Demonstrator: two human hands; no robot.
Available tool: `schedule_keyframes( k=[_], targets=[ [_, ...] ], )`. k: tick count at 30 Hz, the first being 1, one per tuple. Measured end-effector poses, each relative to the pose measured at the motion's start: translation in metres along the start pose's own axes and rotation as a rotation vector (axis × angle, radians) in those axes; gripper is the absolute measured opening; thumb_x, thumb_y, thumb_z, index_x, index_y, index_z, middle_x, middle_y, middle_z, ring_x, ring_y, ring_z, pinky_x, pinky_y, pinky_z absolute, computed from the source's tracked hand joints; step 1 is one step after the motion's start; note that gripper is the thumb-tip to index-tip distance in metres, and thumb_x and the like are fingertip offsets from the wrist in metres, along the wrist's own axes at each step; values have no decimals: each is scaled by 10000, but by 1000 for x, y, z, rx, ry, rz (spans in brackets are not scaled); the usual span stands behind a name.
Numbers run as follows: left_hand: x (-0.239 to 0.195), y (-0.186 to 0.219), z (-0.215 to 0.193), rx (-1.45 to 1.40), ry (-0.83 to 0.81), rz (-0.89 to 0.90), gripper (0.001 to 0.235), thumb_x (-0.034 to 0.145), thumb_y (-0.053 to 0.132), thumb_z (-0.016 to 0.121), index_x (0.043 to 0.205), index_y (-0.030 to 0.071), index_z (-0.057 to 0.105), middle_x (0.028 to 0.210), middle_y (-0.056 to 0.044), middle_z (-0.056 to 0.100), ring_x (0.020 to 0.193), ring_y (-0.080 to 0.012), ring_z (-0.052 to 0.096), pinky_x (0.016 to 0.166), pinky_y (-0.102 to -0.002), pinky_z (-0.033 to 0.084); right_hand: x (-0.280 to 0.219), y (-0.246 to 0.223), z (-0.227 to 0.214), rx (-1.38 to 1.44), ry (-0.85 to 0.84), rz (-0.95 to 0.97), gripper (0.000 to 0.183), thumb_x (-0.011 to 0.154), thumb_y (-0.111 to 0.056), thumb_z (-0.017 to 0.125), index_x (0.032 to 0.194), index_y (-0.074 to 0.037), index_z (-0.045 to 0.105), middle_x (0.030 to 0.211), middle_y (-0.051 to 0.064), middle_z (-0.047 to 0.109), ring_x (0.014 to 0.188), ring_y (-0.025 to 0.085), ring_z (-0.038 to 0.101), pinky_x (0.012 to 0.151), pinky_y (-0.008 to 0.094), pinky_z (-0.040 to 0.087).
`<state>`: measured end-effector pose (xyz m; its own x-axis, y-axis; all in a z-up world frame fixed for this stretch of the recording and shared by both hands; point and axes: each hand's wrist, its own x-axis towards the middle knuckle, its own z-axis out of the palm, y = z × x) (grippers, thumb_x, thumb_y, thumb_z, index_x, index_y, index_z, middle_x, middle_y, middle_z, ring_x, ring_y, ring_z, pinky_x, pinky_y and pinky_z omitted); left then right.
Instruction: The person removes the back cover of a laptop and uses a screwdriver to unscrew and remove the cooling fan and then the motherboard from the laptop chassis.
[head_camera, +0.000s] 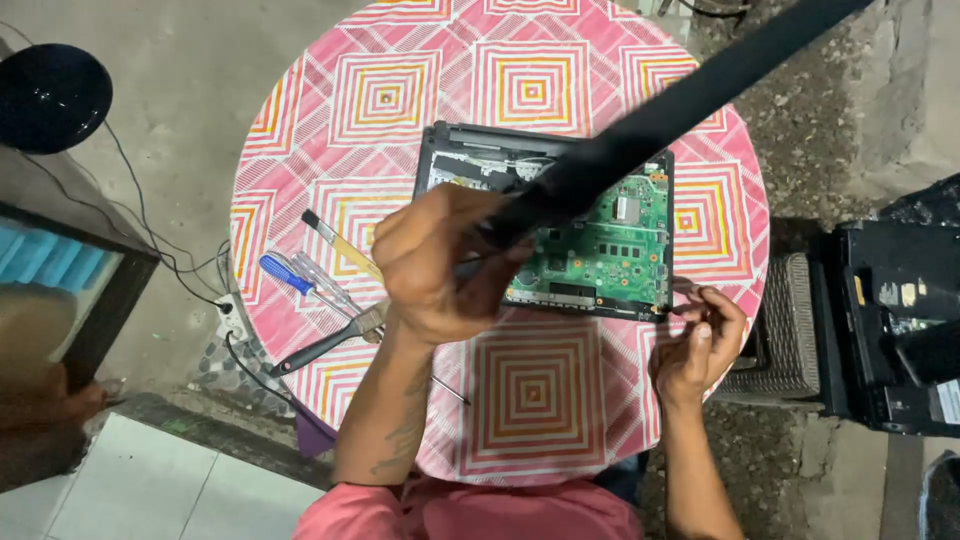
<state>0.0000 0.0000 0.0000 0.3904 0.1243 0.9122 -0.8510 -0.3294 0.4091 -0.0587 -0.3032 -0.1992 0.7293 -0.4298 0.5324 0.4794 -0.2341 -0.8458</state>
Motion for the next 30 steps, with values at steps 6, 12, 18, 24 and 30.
schedule_keyframes(
  k=[6, 12, 18, 24, 30],
  targets=[
    [-10, 34, 25, 55, -199, 393, 184, 963, 118, 620, 816, 79, 724, 702, -46, 631, 609, -192, 658, 545, -257, 551, -16, 73, -45, 187, 8, 132, 603, 987, -495, 409, 1200, 54, 535, 912, 169, 612, 775, 202, 673, 559, 247, 531],
    [-37, 53, 30, 12, -215, 500, 343, 1041, 46, 413, 783, 99, 633, 747, -15, 565, 649, -149, 536, 592, -169, 432, -11, 11, -20, 203, -105, 266, 536, 1034, -485, 257, 1169, -91, 594, 986, 125, 688, 833, 159, 674, 686, 261, 571],
    [-71, 46, 23, -15, -358, 538, 269, 987, 56, 521, 746, 93, 635, 770, -62, 577, 664, -194, 590, 599, -240, 478, -6, 22, -17, 473, 113, 463, 576, 1011, -604, 316, 1157, -148, 636, 1006, 56, 723, 839, 133, 721, 731, 221, 605],
    [-135, 43, 14, 36, -481, 363, 111, 955, 89, 641, 852, 108, 680, 807, -45, 584, 711, -212, 626, 635, -293, 523, 12, -12, 2, 523, -175, 423, 525, 989, -452, 501, 1275, -17, 565, 993, 119, 698, 822, 132, 682, 754, 315, 621],
    [-162, 43, -3, 56, -750, 171, 164, 980, 70, 696, 1118, 106, 615, 947, -29, 648, 869, -218, 638, 688, -318, 449, 11, -5, -12, 549, -216, 630, 684, 862, -255, 776, 1425, -35, 457, 1146, 70, 683, 966, 147, 685, 865, 285, 573]
  ],
)
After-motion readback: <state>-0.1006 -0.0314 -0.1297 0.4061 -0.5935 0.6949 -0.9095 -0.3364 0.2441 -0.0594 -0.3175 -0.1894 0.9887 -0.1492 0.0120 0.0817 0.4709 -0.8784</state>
